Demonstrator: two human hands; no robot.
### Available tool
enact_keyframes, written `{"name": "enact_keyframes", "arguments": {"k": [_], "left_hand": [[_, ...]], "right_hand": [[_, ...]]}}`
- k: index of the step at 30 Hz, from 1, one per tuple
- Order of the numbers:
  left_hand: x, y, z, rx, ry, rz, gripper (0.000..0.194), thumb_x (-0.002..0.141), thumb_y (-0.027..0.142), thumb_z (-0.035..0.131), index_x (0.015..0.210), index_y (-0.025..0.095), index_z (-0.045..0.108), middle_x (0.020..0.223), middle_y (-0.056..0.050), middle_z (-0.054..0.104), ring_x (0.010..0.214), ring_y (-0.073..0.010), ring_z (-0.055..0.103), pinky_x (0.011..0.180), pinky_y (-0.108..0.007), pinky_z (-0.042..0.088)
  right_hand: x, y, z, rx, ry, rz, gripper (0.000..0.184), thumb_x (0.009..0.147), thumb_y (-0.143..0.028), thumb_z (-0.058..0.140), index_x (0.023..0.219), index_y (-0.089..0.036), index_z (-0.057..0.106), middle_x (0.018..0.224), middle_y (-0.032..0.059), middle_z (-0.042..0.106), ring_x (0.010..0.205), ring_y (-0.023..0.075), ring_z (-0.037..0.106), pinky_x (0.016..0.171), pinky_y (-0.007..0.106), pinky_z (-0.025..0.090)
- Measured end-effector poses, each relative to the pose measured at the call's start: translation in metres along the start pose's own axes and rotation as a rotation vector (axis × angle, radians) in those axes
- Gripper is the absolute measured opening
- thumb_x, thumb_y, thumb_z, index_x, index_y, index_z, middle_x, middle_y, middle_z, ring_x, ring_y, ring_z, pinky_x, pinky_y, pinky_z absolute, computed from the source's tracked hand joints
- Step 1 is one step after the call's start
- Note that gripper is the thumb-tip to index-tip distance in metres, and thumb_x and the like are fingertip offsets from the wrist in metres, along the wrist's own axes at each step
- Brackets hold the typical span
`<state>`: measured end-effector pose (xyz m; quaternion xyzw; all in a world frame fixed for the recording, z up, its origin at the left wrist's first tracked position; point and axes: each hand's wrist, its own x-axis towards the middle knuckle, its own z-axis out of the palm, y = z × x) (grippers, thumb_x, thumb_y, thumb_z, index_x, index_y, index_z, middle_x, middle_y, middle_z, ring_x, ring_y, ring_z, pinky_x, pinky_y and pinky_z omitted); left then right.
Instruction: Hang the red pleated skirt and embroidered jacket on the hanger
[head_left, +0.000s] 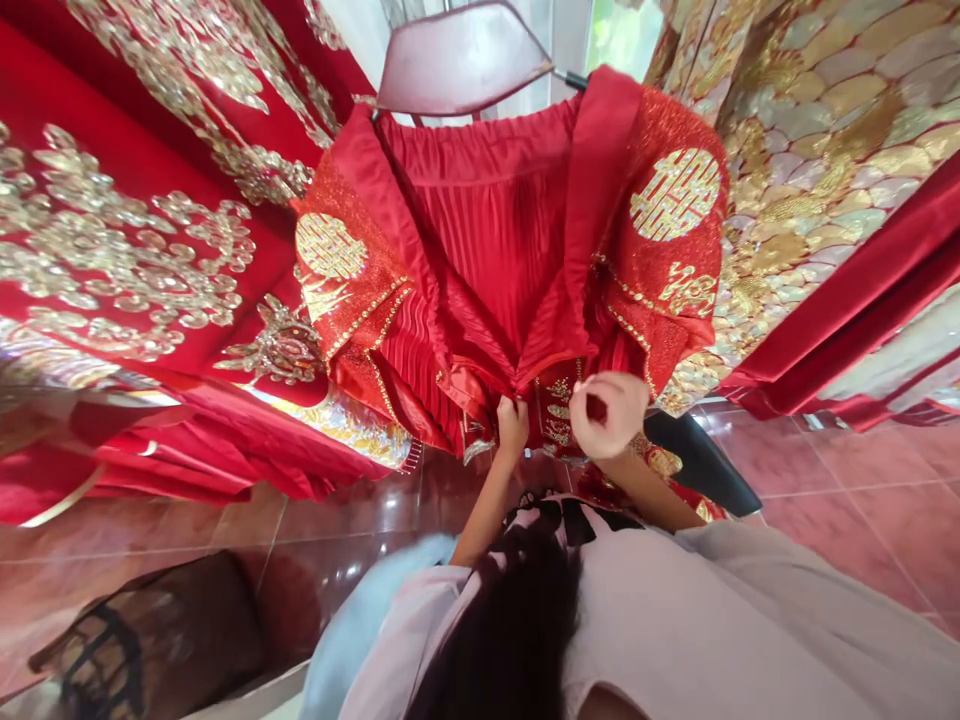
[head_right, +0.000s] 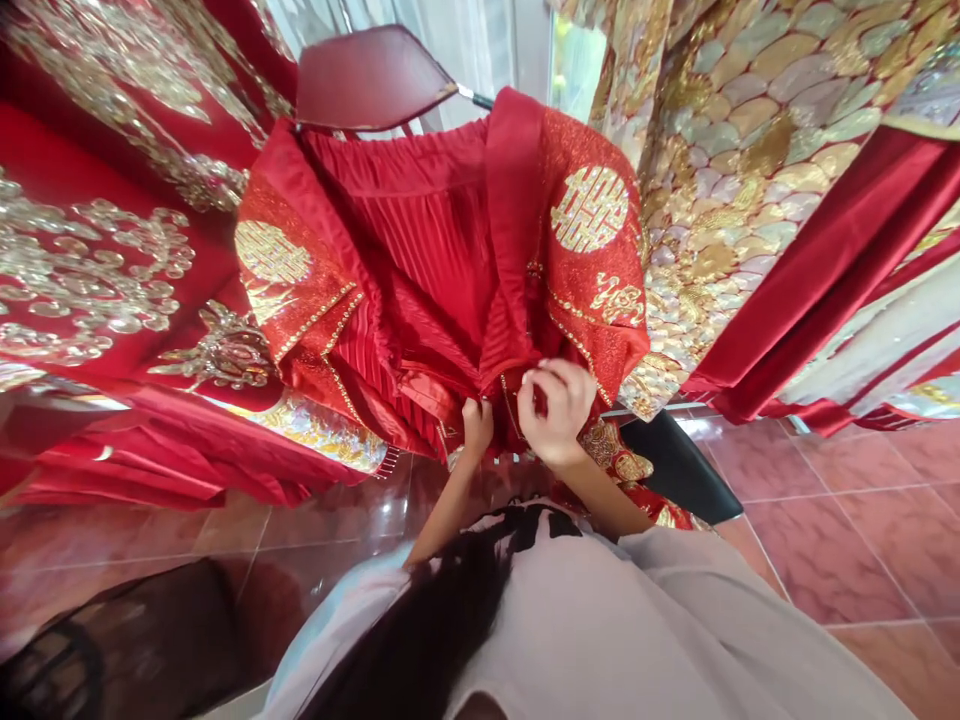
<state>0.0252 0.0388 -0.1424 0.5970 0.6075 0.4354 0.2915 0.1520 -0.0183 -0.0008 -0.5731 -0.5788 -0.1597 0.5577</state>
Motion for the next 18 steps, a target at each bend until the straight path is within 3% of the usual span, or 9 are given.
{"name": "enact_keyframes", "arguments": {"k": [3,7,9,13,18], "left_hand": [[-0.023,-0.007,0.003,-0.068,-0.018,0.001,0.011,0.086,0.016,0.042,0.077,0.017,0.049,0.075,-0.006,0.058,0.071,-0.0167,0.055,0.071,-0.029,0.047],[-0.033,-0.003,0.008,-0.133,-0.081,0.025,0.009,0.082,0.012,0.044,0.083,0.016,0.052,0.080,-0.006,0.062,0.078,-0.0179,0.058,0.075,-0.030,0.048],[-0.032,0.000,0.008,-0.155,-0.119,0.045,0.012,0.081,0.010,0.044,0.085,0.016,0.054,0.084,-0.007,0.063,0.084,-0.0186,0.060,0.080,-0.031,0.048],[-0.024,0.000,0.005,-0.184,-0.182,0.044,0.011,0.082,0.009,0.044,0.084,0.015,0.053,0.087,-0.010,0.064,0.079,-0.0176,0.059,0.075,-0.030,0.049],[-0.019,-0.006,0.001,-0.205,-0.215,0.002,0.011,0.078,0.006,0.048,0.073,0.016,0.050,0.076,-0.006,0.062,0.073,-0.0163,0.057,0.074,-0.028,0.048]], "right_hand": [[-0.042,0.007,0.014,0.098,-0.245,-0.055,0.012,0.084,-0.020,0.050,0.076,-0.019,0.059,0.076,0.0055,0.062,0.075,0.0169,0.056,0.078,0.032,0.044],[-0.074,0.017,0.036,0.097,-0.712,0.186,0.012,0.084,-0.023,0.053,0.082,-0.016,0.064,0.081,0.0069,0.064,0.083,0.0192,0.056,0.078,0.030,0.044],[-0.075,0.022,0.043,0.111,-0.854,0.272,0.011,0.083,-0.023,0.056,0.080,-0.016,0.064,0.084,0.0073,0.064,0.085,0.0192,0.055,0.078,0.030,0.042],[-0.064,0.030,0.054,0.334,-0.882,0.528,0.006,0.075,-0.018,0.062,0.070,-0.015,0.062,0.076,0.0055,0.062,0.076,0.0161,0.052,0.077,0.027,0.038],[-0.065,0.033,0.066,0.501,-0.928,0.762,0.016,0.071,-0.019,0.058,0.057,-0.014,0.053,0.058,-0.0009,0.052,0.059,0.0095,0.044,0.063,0.022,0.034]]}}
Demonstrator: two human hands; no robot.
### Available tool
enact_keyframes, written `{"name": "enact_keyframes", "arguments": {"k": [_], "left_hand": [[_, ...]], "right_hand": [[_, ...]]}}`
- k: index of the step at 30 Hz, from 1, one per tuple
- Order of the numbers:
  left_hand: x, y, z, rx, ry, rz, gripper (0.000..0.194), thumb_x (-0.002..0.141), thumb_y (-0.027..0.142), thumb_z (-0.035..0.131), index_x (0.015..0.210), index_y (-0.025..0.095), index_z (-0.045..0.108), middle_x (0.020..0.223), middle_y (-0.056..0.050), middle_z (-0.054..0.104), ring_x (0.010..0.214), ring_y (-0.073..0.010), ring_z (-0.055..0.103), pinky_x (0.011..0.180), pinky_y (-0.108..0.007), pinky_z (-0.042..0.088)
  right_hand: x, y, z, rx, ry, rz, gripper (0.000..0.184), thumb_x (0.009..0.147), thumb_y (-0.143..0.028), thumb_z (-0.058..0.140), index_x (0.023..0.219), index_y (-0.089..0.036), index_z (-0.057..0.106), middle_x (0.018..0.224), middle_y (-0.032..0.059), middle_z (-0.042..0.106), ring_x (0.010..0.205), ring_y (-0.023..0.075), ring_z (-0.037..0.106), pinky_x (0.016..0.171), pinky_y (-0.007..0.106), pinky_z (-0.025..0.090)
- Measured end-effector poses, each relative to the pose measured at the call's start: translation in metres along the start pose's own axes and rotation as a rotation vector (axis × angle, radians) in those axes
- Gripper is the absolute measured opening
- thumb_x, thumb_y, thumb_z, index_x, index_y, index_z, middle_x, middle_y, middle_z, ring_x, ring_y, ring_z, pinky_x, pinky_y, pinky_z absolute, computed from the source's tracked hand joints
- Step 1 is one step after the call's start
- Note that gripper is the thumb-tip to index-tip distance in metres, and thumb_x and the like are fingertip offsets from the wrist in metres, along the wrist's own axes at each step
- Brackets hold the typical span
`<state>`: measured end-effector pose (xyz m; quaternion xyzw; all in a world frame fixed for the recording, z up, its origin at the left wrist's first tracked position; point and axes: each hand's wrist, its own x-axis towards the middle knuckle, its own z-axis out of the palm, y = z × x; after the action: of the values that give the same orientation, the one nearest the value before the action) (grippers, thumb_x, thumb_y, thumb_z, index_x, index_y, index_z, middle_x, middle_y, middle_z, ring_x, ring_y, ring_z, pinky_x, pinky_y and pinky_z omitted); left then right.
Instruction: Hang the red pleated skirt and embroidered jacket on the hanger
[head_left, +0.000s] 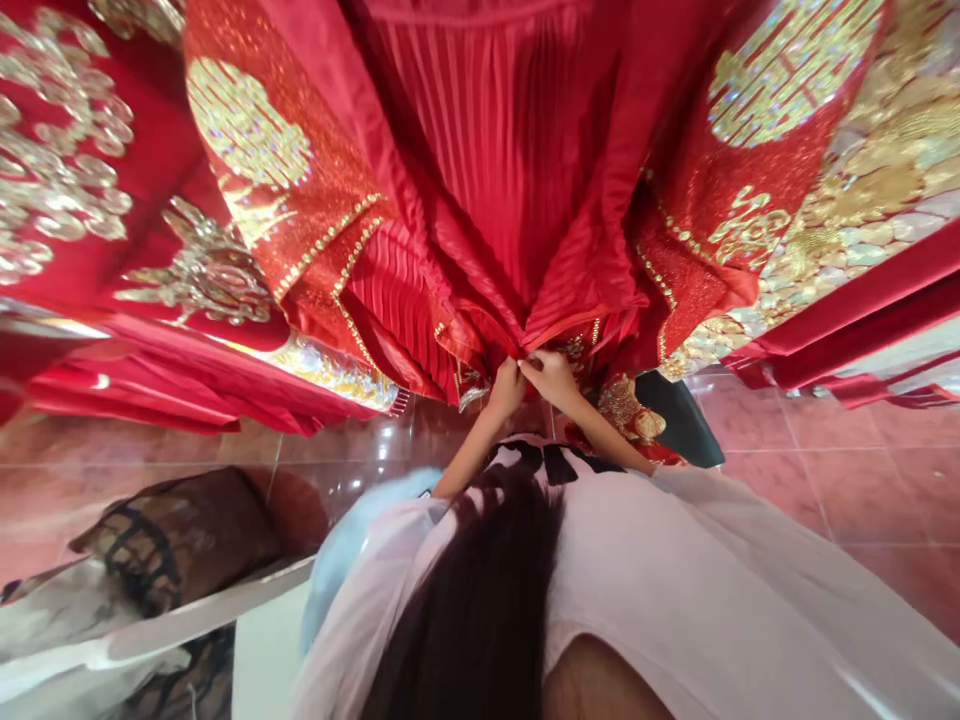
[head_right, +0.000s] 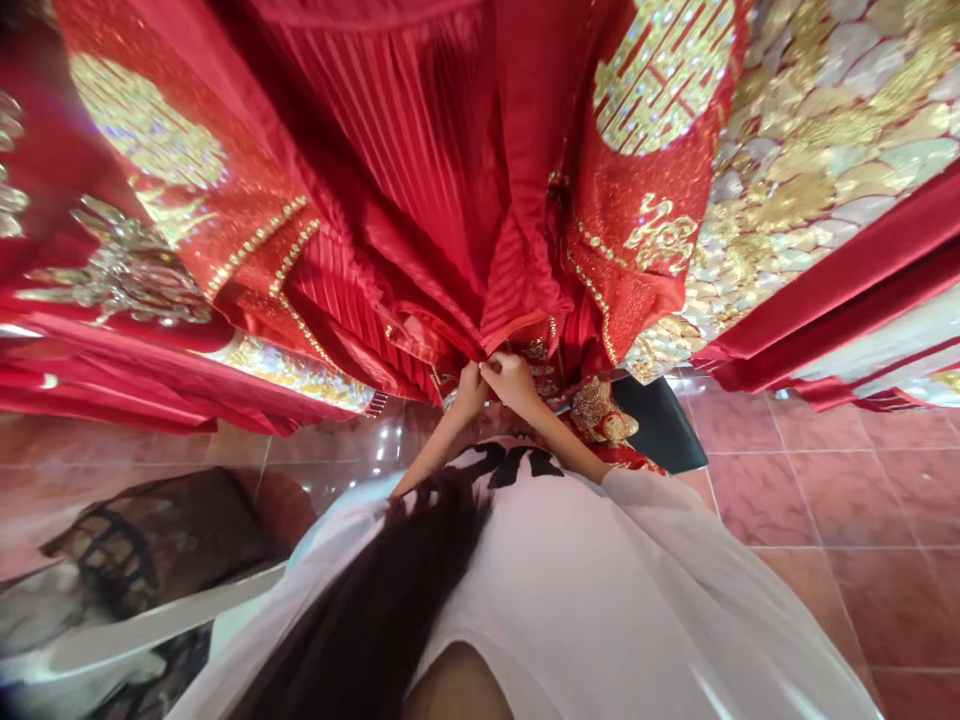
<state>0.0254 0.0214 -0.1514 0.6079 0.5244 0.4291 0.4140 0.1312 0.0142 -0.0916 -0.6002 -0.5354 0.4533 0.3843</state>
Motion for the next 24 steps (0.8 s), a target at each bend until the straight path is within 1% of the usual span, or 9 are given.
{"name": "enact_keyframes", "arguments": {"k": [4,6,8,12,16,18,21,22,24], "left_hand": [[-0.006,-0.005,0.000,0.023,0.038,-0.032,0.016,0.075,0.003,0.047,0.068,0.017,0.046,0.069,-0.002,0.057,0.065,-0.0136,0.052,0.070,-0.026,0.046],[-0.010,-0.007,0.002,0.042,0.068,-0.039,0.017,0.077,0.003,0.045,0.067,0.017,0.045,0.068,-0.002,0.056,0.064,-0.0132,0.051,0.068,-0.025,0.045],[-0.012,-0.010,0.004,0.059,0.092,-0.036,0.017,0.079,0.005,0.044,0.067,0.017,0.045,0.067,-0.002,0.055,0.065,-0.0132,0.052,0.067,-0.024,0.045],[-0.009,-0.010,0.001,0.098,0.116,-0.006,0.018,0.083,0.008,0.041,0.068,0.017,0.046,0.066,-0.002,0.055,0.064,-0.0137,0.053,0.066,-0.025,0.046],[-0.005,0.002,-0.006,0.156,0.128,0.038,0.014,0.083,0.009,0.043,0.073,0.017,0.050,0.071,-0.004,0.056,0.070,-0.0157,0.056,0.072,-0.028,0.047],[-0.006,0.011,-0.009,0.188,0.180,0.058,0.007,0.083,0.012,0.046,0.084,0.015,0.053,0.087,-0.009,0.058,0.089,-0.0198,0.058,0.084,-0.033,0.046],[-0.005,0.026,-0.011,0.286,0.384,0.061,0.018,0.081,0.018,0.055,0.098,0.013,0.051,0.115,-0.017,0.051,0.116,-0.0261,0.046,0.101,-0.042,0.036],[-0.003,0.030,-0.012,0.343,0.431,0.052,0.016,0.081,0.019,0.055,0.095,0.014,0.051,0.115,-0.017,0.050,0.117,-0.0268,0.046,0.101,-0.043,0.035],[0.008,0.039,-0.013,0.484,0.405,0.020,0.002,0.082,0.017,0.052,0.082,0.016,0.051,0.103,-0.016,0.056,0.106,-0.0268,0.052,0.095,-0.042,0.038]], "right_hand": [[-0.004,0.006,0.010,0.203,-0.130,0.178,0.024,0.074,-0.030,0.048,0.056,-0.015,0.051,0.043,-0.0059,0.034,0.041,0.0059,0.028,0.045,0.021,0.023],[-0.006,0.003,0.012,0.294,-0.182,0.242,0.026,0.073,-0.035,0.047,0.059,-0.015,0.053,0.041,-0.0086,0.026,0.036,0.0045,0.018,0.040,0.021,0.015],[-0.006,-0.007,0.013,0.361,-0.188,0.266,0.025,0.071,-0.038,0.048,0.059,-0.016,0.051,0.040,-0.0096,0.023,0.036,0.0034,0.014,0.039,0.021,0.011],[-0.003,-0.045,0.009,0.511,-0.098,0.168,0.025,0.069,-0.038,0.053,0.057,-0.015,0.051,0.041,-0.0086,0.025,0.037,0.0022,0.016,0.040,0.021,0.010],[-0.002,-0.077,0.002,0.590,-0.064,0.030,0.027,0.068,-0.039,0.058,0.058,-0.014,0.056,0.042,-0.0070,0.029,0.039,0.0022,0.020,0.041,0.020,0.011],[-0.003,-0.079,0.001,0.582,-0.066,0.023,0.027,0.068,-0.039,0.060,0.057,-0.014,0.056,0.042,-0.0066,0.030,0.040,0.0024,0.021,0.041,0.020,0.012],[-0.006,-0.073,0.004,0.603,-0.074,0.028,0.030,0.068,-0.042,0.061,0.058,-0.015,0.056,0.041,-0.0068,0.031,0.040,0.0029,0.023,0.042,0.021,0.013],[-0.008,-0.070,0.005,0.613,-0.085,0.038,0.031,0.068,-0.044,0.062,0.058,-0.015,0.055,0.041,-0.0071,0.031,0.039,0.0029,0.022,0.042,0.021,0.013],[-0.010,-0.066,0.008,0.633,-0.109,0.059,0.035,0.067,-0.048,0.063,0.058,-0.016,0.053,0.040,-0.0077,0.030,0.038,0.0028,0.022,0.042,0.021,0.013]]}}
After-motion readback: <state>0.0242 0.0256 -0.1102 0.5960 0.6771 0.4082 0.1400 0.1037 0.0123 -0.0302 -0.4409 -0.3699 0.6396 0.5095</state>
